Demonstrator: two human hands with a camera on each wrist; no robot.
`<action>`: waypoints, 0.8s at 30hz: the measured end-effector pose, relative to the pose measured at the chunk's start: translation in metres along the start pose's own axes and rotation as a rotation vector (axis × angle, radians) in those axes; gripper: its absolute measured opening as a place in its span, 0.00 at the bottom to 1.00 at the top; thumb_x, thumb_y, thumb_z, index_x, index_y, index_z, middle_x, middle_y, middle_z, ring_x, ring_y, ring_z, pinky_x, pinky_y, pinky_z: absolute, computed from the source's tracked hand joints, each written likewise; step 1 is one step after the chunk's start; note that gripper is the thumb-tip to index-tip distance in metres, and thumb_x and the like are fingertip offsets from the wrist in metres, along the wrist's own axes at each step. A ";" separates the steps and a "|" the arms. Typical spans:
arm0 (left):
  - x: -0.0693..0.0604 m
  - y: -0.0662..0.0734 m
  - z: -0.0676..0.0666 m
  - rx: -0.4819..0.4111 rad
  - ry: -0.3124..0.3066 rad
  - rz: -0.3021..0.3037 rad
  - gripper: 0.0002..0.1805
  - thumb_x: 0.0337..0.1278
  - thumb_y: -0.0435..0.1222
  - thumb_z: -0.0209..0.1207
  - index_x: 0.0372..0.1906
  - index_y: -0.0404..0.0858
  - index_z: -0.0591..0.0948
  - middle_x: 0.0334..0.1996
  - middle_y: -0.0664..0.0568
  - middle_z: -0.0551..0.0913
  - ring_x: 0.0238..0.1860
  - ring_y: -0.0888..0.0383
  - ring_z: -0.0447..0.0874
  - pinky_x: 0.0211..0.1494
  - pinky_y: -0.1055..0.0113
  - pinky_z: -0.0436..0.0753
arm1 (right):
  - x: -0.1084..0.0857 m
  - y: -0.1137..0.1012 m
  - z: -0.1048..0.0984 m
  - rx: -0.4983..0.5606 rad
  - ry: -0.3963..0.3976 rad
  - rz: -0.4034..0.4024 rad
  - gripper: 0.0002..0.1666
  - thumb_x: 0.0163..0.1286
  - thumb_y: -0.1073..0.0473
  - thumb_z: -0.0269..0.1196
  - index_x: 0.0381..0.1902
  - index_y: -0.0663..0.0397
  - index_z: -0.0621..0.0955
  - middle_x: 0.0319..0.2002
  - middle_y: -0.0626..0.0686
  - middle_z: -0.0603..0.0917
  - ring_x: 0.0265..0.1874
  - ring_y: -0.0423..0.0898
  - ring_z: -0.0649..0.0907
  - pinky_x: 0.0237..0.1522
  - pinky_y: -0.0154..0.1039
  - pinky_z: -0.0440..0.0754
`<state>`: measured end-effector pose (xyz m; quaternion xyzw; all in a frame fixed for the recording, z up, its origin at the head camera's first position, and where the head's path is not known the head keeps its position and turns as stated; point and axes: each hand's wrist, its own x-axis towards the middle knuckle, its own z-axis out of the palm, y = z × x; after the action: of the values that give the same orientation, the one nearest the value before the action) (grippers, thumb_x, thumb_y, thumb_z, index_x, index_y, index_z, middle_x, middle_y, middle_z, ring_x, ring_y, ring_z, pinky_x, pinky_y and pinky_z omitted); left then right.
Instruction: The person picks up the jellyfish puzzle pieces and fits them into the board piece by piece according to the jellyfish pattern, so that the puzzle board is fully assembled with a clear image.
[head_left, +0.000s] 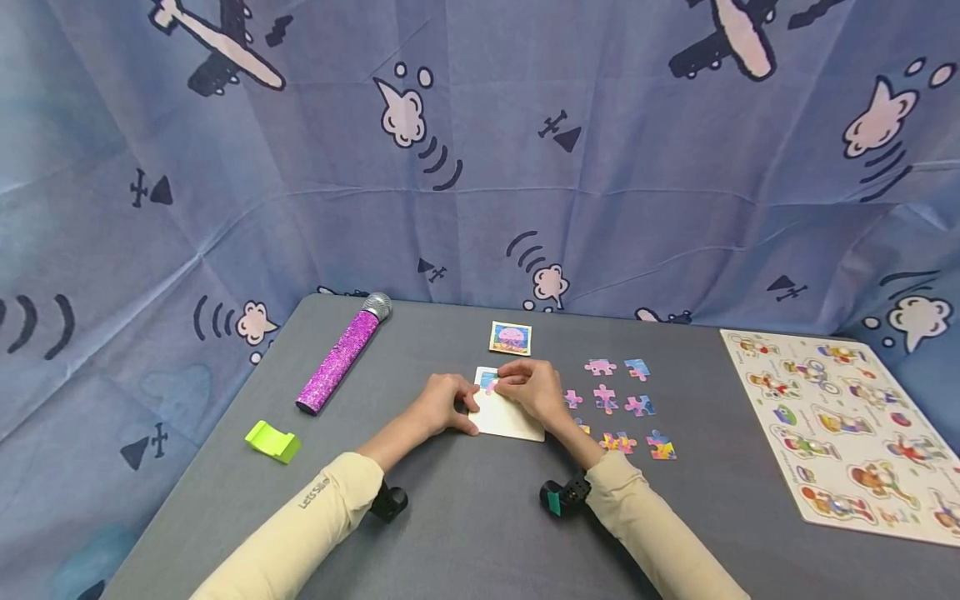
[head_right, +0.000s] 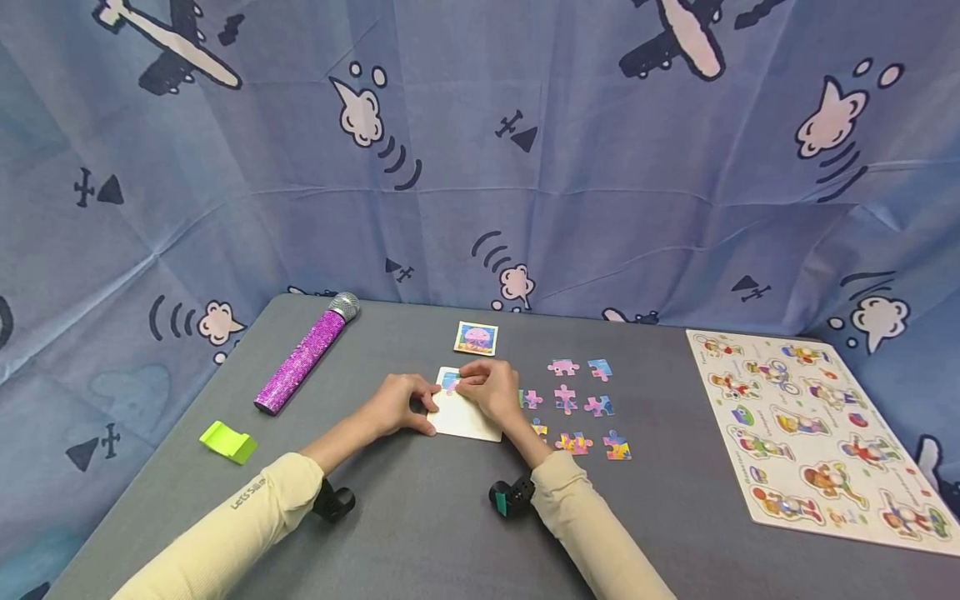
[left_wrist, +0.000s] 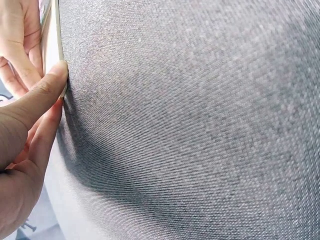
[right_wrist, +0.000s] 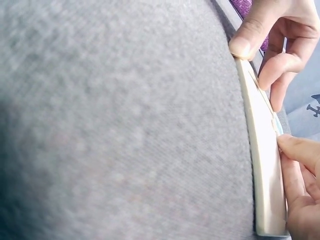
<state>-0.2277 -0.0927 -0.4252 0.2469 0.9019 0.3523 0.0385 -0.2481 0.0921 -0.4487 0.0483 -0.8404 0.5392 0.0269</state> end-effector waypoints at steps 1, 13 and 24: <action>0.000 0.000 0.000 0.004 0.001 0.003 0.14 0.24 0.31 0.79 0.24 0.34 0.86 0.45 0.41 0.85 0.44 0.48 0.84 0.52 0.60 0.78 | 0.000 0.000 0.000 0.003 0.001 -0.001 0.12 0.50 0.71 0.73 0.35 0.63 0.85 0.30 0.57 0.88 0.31 0.48 0.88 0.27 0.27 0.77; 0.000 0.001 0.001 0.003 -0.005 -0.025 0.14 0.25 0.31 0.79 0.24 0.35 0.86 0.45 0.42 0.85 0.44 0.48 0.83 0.52 0.59 0.78 | 0.000 -0.001 -0.004 0.094 -0.019 0.003 0.13 0.51 0.72 0.72 0.37 0.67 0.84 0.33 0.61 0.87 0.34 0.51 0.88 0.28 0.26 0.78; 0.001 0.002 0.002 -0.004 -0.010 -0.050 0.14 0.25 0.30 0.79 0.25 0.34 0.86 0.45 0.42 0.85 0.47 0.48 0.82 0.54 0.58 0.78 | 0.002 0.002 -0.025 0.182 -0.148 -0.057 0.17 0.55 0.74 0.69 0.43 0.75 0.81 0.41 0.68 0.84 0.40 0.59 0.85 0.37 0.28 0.81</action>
<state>-0.2274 -0.0899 -0.4250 0.2261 0.9069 0.3517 0.0524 -0.2502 0.1158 -0.4395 0.1139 -0.7858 0.6074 -0.0244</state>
